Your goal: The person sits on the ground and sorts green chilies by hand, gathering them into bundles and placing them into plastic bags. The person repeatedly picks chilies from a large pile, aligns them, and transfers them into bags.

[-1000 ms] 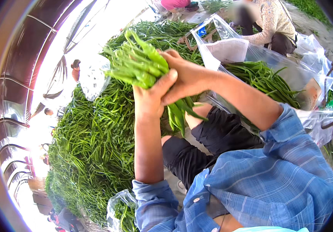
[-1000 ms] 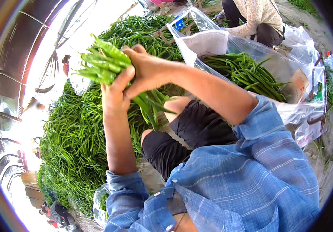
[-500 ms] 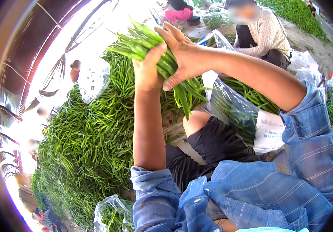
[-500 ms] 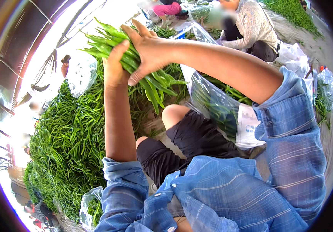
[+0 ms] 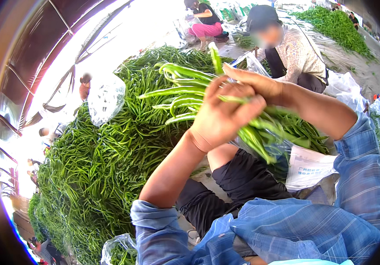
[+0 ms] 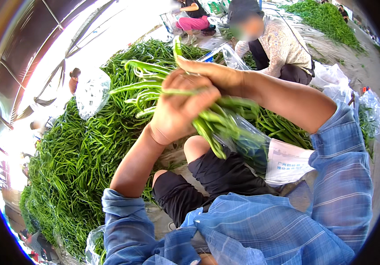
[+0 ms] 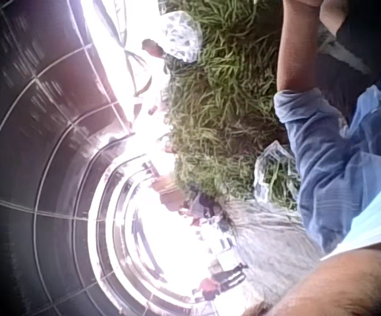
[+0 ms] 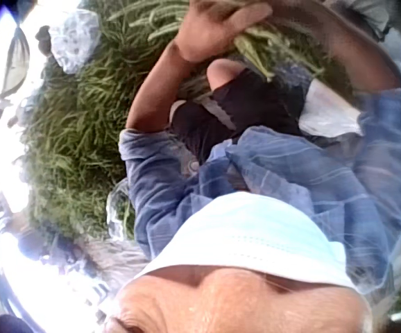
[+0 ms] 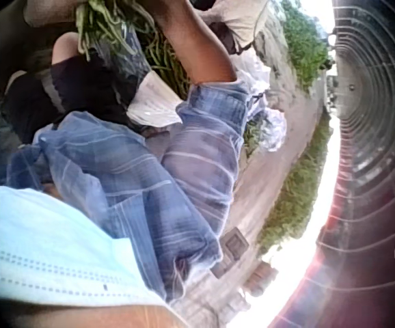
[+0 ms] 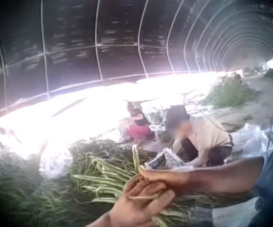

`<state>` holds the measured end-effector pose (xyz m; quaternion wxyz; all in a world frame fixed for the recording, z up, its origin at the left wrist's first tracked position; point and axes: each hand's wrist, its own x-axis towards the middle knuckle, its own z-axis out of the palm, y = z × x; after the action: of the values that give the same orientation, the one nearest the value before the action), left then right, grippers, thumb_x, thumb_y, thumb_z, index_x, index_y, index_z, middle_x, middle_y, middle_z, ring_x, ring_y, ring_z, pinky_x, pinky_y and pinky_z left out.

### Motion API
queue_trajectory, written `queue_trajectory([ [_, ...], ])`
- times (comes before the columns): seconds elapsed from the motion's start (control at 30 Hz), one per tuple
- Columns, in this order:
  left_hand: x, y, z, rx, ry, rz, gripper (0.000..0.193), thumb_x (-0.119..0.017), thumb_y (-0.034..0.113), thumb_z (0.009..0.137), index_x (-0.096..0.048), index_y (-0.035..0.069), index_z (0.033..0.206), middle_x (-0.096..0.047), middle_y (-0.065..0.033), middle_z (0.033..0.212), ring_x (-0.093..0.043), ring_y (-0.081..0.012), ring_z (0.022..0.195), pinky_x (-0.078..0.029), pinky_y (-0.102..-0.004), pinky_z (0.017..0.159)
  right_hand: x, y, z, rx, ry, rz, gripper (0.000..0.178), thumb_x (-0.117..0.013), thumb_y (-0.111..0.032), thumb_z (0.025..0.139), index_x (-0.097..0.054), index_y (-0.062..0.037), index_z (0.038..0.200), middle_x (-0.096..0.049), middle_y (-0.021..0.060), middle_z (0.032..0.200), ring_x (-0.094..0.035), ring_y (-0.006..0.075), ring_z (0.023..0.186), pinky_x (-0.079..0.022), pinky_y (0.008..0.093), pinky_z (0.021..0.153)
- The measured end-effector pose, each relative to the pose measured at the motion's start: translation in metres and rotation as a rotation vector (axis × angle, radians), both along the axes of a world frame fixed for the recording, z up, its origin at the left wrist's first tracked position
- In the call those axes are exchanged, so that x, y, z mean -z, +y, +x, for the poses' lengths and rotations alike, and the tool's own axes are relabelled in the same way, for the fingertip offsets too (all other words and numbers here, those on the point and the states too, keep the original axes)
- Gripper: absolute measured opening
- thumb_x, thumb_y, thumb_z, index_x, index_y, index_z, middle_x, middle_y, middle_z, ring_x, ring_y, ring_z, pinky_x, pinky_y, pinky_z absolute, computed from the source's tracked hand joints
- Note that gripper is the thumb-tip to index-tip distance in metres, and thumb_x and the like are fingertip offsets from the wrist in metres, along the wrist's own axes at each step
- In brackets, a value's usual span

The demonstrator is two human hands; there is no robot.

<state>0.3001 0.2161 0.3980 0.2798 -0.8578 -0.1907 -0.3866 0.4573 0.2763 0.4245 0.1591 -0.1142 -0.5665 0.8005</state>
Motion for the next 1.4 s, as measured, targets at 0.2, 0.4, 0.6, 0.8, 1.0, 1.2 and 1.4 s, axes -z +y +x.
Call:
queue_trajectory([
  [0.2,0.008,-0.001,0.043,0.246,0.096,0.187,0.029,-0.070,0.017,0.062,-0.059,0.024,0.088,-0.063,-0.0042,0.097,-0.063,-0.0205,0.095,-0.045,-0.0489,0.093,0.057,0.030,0.054,-0.206,-0.002,-0.187,0.052,-0.057,-0.049,0.092,-0.052,-0.0077,0.122,-0.063,0.0090,0.109,-0.061,0.0166,0.098,-0.052,0.0352,0.085],
  [0.4,0.038,0.041,0.035,0.232,0.123,0.289,0.037,-0.070,0.027,0.067,-0.059,0.040,0.099,-0.062,0.0002,0.122,-0.050,-0.0169,0.124,-0.009,-0.0505,0.115,0.081,0.043,0.065,-0.175,0.082,-0.364,0.040,-0.063,-0.031,0.090,-0.054,-0.0059,0.120,-0.064,0.0107,0.110,-0.064,0.0202,0.092,-0.052,0.0340,0.084],
  [0.6,0.046,0.052,0.049,0.067,0.161,0.078,0.070,-0.074,0.027,0.061,-0.053,0.055,0.122,-0.038,0.0000,0.149,-0.028,-0.0225,0.139,-0.005,-0.0518,0.115,0.071,0.049,0.079,0.002,0.098,-0.142,0.046,-0.065,-0.026,0.087,-0.050,-0.0047,0.125,-0.061,0.0113,0.113,-0.063,0.0211,0.092,-0.052,0.0352,0.086],
  [0.8,0.026,0.069,0.079,0.077,0.273,0.011,0.083,-0.074,0.024,0.058,-0.046,0.060,0.128,-0.034,0.0044,0.150,-0.029,-0.0259,0.138,-0.015,-0.0520,0.113,0.056,0.052,0.121,0.072,0.072,-0.120,0.057,-0.068,-0.025,0.084,-0.043,-0.0034,0.131,-0.058,0.0107,0.114,-0.060,0.0205,0.094,-0.052,0.0353,0.088],
  [1.0,0.061,0.077,0.094,0.096,0.014,0.078,0.067,-0.048,0.014,0.089,-0.030,0.048,0.143,-0.029,-0.0088,0.153,-0.028,-0.0285,0.140,-0.007,-0.0533,0.115,0.075,0.062,0.137,0.038,0.046,-0.239,0.068,-0.070,-0.025,0.081,-0.037,-0.0020,0.136,-0.055,0.0100,0.116,-0.058,0.0199,0.096,-0.051,0.0353,0.089],
  [1.2,0.106,0.055,0.108,0.271,-0.561,-0.363,0.052,-0.066,0.017,0.071,-0.056,0.003,0.120,-0.054,-0.0144,0.116,-0.045,-0.0339,0.113,-0.038,-0.0417,0.099,0.050,0.095,0.181,0.082,0.069,-0.187,0.080,-0.073,-0.024,0.078,-0.031,-0.0006,0.142,-0.052,0.0094,0.117,-0.056,0.0193,0.097,-0.051,0.0354,0.091],
  [1.4,0.134,0.038,0.159,0.077,0.085,-1.002,0.052,-0.061,0.043,0.086,-0.060,-0.001,0.114,-0.061,-0.0173,0.117,-0.055,-0.0308,0.114,-0.038,-0.0406,0.105,0.068,0.109,0.211,0.265,-0.139,0.126,0.095,-0.070,-0.053,0.069,-0.037,0.0007,0.140,-0.057,0.0143,0.119,-0.062,0.0202,0.093,-0.052,0.0336,0.085],
])
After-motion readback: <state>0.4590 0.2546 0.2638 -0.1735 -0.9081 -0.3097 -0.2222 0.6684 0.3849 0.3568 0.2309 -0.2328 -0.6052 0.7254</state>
